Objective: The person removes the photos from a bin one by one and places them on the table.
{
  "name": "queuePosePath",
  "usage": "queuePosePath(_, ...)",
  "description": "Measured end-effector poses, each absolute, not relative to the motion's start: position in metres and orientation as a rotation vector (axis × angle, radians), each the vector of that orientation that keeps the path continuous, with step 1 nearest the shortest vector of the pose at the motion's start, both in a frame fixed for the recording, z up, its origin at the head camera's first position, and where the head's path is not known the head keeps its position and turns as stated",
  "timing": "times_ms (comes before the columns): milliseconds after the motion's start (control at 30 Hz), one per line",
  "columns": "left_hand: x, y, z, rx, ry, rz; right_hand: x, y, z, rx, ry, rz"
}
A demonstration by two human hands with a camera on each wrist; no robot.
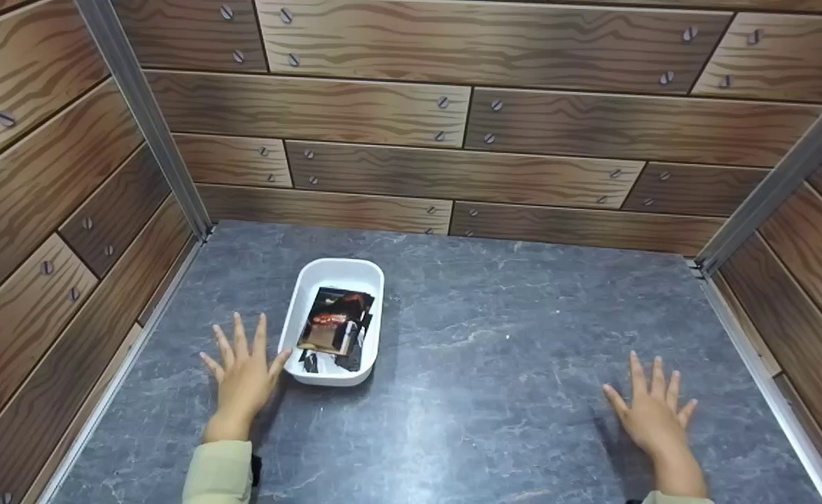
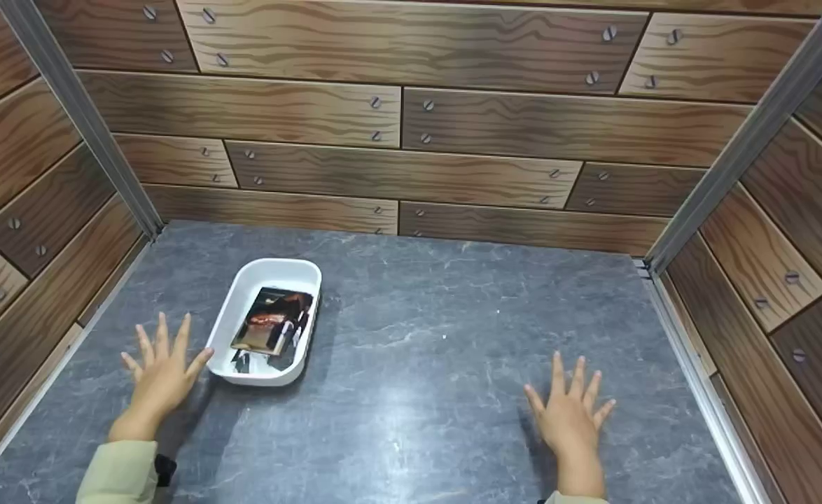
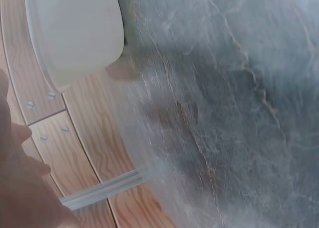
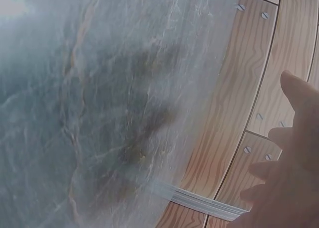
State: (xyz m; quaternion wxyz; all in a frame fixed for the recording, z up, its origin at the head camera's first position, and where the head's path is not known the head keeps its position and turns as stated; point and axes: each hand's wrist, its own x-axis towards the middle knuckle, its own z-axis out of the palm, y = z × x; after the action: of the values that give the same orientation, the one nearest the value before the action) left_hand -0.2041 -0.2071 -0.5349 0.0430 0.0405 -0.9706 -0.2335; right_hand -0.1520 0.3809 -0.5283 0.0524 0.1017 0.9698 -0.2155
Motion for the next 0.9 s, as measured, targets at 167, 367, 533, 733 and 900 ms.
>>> queuePosePath(167, -0.209, -0.210, -0.532, 0.125, -2.979, -0.737, -0.153, 0.381, -0.524, 0.322, 2.929, -0.648)
queuePosePath(367, -0.220, -0.210, -0.528, 0.166, -2.951, -0.845, -0.156, 0.381, -0.518, 0.333, 2.909, -0.647)
queuePosePath(533, -0.229, -0.205, -0.528, 0.235, -2.899, -0.968, -0.160, 0.375, -0.515, 0.327, 2.939, -0.734)
queuePosePath(733, -0.242, -0.200, -0.526, 0.283, -2.812, -1.351, -0.176, 0.355, -0.502, 0.209, 3.061, -0.894)
queuePosePath(900, -0.248, -0.197, -0.527, 0.321, -2.759, -1.523, -0.200, 0.324, -0.490, 0.111, 3.047, -1.070)
